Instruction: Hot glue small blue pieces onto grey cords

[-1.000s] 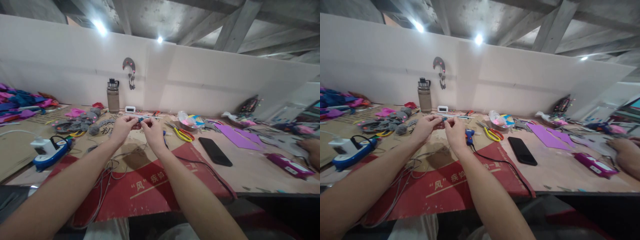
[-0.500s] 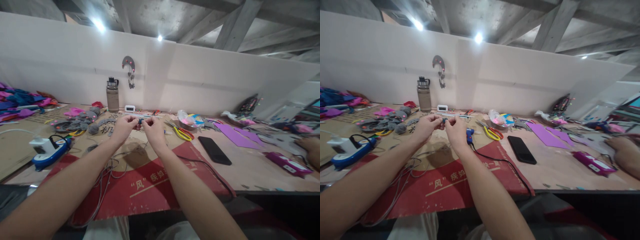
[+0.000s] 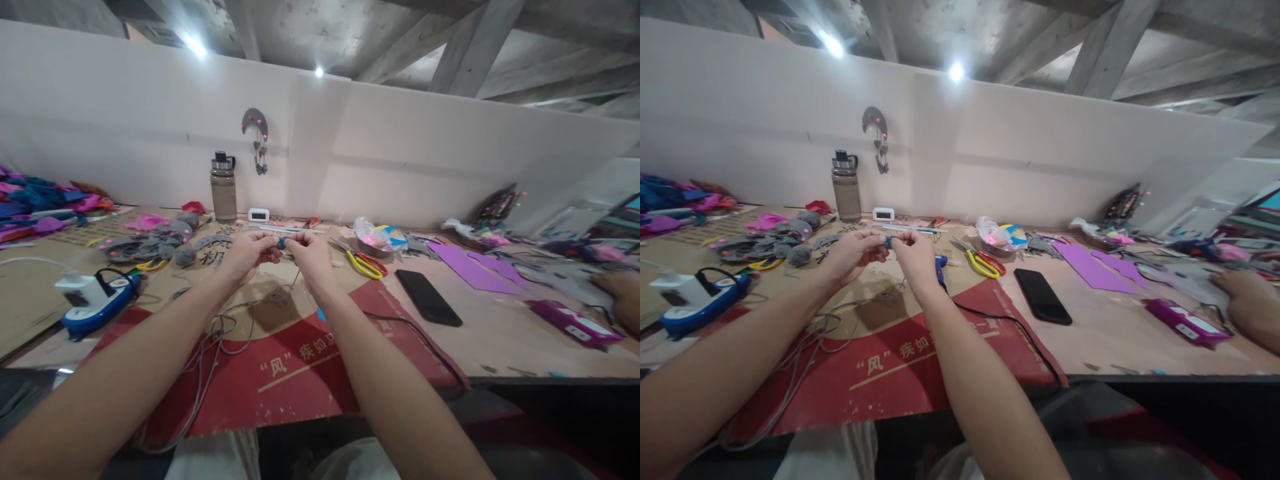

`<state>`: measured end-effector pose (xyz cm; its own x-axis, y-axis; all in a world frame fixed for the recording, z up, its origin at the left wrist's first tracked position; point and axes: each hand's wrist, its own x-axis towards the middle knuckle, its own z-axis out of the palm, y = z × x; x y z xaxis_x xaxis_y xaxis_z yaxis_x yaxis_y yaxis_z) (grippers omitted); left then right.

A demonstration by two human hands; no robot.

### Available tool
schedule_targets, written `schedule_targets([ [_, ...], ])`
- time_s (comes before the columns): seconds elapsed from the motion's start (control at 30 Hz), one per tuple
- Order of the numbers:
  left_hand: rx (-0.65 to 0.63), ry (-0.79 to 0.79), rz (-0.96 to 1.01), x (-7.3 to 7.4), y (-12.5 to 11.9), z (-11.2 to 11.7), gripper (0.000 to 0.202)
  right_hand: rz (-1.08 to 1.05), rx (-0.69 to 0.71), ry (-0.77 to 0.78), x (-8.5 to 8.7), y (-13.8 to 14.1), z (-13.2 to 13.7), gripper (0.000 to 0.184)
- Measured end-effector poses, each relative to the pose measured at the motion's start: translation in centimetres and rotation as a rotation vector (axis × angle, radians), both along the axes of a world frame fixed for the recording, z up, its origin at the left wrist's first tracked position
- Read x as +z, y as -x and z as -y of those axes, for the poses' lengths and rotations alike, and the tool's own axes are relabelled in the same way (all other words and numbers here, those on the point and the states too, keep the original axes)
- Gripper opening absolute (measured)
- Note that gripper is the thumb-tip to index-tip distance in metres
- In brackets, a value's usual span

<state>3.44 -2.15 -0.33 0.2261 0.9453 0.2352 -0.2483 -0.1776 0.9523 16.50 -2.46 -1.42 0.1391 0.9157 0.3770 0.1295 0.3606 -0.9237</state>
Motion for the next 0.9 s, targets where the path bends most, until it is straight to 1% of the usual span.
schedule_targets([
  [0.13, -0.065, 0.098, 0.043, 0.32, 0.09, 0.12, 0.009, -0.038, 0.002, 0.063, 0.12, -0.25, 0.08, 0.01],
  [0.23, -0.082, 0.115, 0.028, 0.38, 0.12, 0.07, 0.01, -0.015, -0.009, 0.079, 0.17, -0.38, 0.21, 0.008],
  [0.47, -0.027, 0.113, -0.114, 0.16, 0.3, -0.22, 0.016, 0.103, -0.035, 0.032, 0.47, -0.34, 0.79, 0.009],
  [0.57, 0.007, 0.075, -0.148, 0.13, 0.32, -0.24, 0.017, 0.119, -0.005, 0.03, 0.36, -0.4, 0.75, 0.01],
  [0.73, 0.065, 0.009, -0.142, 0.03, 0.17, -0.41, 0.019, 0.112, 0.127, 0.004, -0.13, -0.54, 0.31, 0.02],
  [0.83, 0.071, -0.043, -0.153, -0.25, 0.14, -0.63, 0.018, 0.121, 0.126, -0.004, -0.31, -0.51, 0.16, 0.021],
  [0.9, 0.08, -0.082, -0.198, -0.43, 0.14, -0.69, 0.017, 0.136, 0.103, -0.007, -0.33, -0.52, 0.15, 0.019],
])
